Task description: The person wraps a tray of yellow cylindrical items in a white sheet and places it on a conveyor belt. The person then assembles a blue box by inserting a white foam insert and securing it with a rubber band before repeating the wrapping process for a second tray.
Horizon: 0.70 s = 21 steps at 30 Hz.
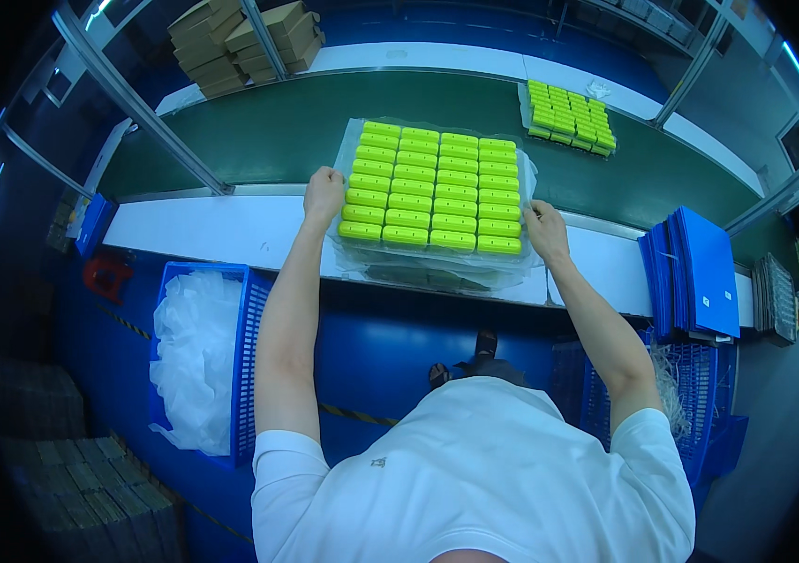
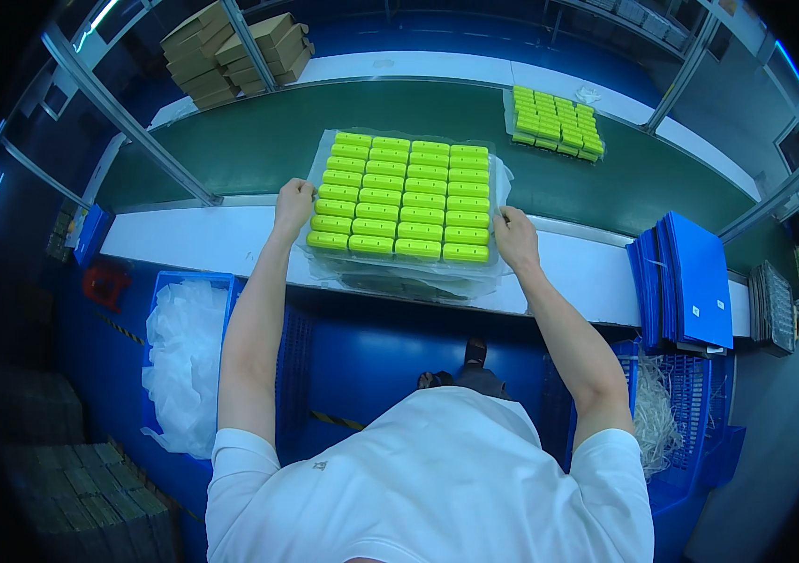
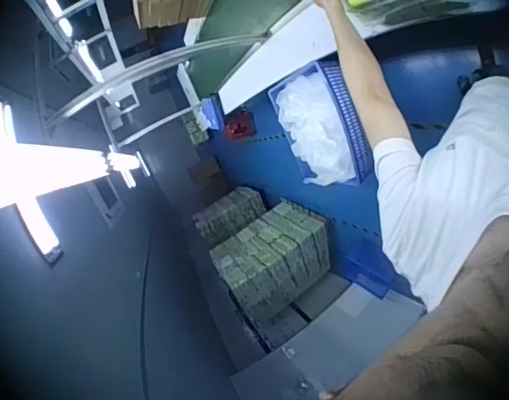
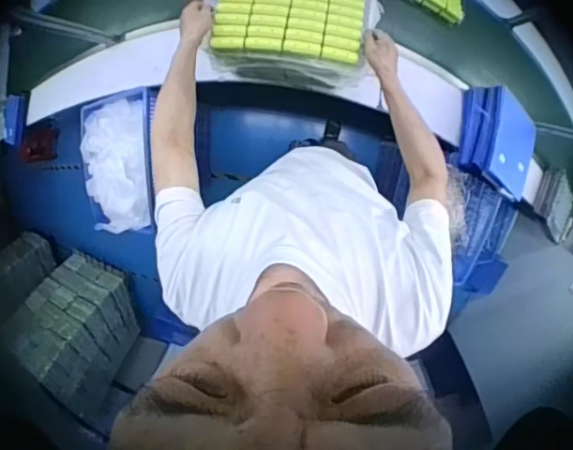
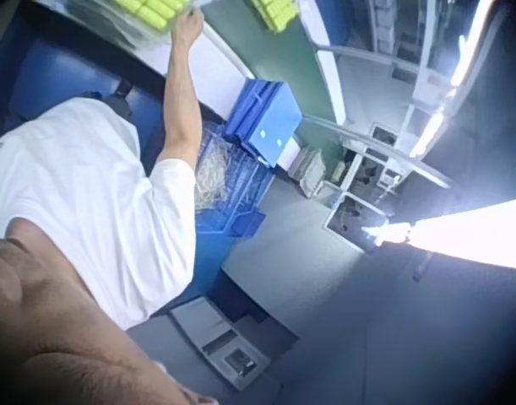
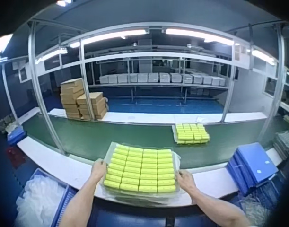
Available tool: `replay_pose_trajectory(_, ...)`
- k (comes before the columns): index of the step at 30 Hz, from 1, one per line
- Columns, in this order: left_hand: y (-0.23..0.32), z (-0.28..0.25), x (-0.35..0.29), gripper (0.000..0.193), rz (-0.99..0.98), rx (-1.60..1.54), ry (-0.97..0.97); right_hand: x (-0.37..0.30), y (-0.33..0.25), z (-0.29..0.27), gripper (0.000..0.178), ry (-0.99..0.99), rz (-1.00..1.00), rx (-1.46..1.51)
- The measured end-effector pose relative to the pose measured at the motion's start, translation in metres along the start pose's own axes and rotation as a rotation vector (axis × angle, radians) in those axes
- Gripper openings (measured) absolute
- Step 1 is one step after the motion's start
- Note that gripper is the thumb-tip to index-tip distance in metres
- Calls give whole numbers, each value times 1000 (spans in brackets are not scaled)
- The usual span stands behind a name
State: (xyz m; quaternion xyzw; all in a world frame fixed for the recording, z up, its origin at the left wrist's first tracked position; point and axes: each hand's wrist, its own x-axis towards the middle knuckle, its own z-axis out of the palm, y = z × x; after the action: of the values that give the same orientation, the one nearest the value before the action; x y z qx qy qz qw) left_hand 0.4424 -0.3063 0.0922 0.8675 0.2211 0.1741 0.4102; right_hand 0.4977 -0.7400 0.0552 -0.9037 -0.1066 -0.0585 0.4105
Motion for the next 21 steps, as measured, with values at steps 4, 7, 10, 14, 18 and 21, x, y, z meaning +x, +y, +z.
replay_pose_trajectory(4,-16,1,-1,27,-37,-38,-42,-4,0,9,36,27,-8,12)
replay_pose_trajectory(7,-14,-3,-7,35,-155,-314,-177,-11,2,2,41,-17,155,281)
replay_pose_trajectory(10,-14,-15,-11,54,-235,-502,-203,-38,20,4,45,323,157,589)
replay_pose_trajectory(14,-65,-2,-20,71,-500,-926,-225,-128,50,35,36,295,636,833)
replay_pose_trajectory(18,-83,42,-59,65,-623,-1059,-293,-173,5,77,54,-424,723,672)
replay_pose_trajectory(21,-71,49,-97,49,-621,-1089,-298,-129,17,96,60,-192,514,828)
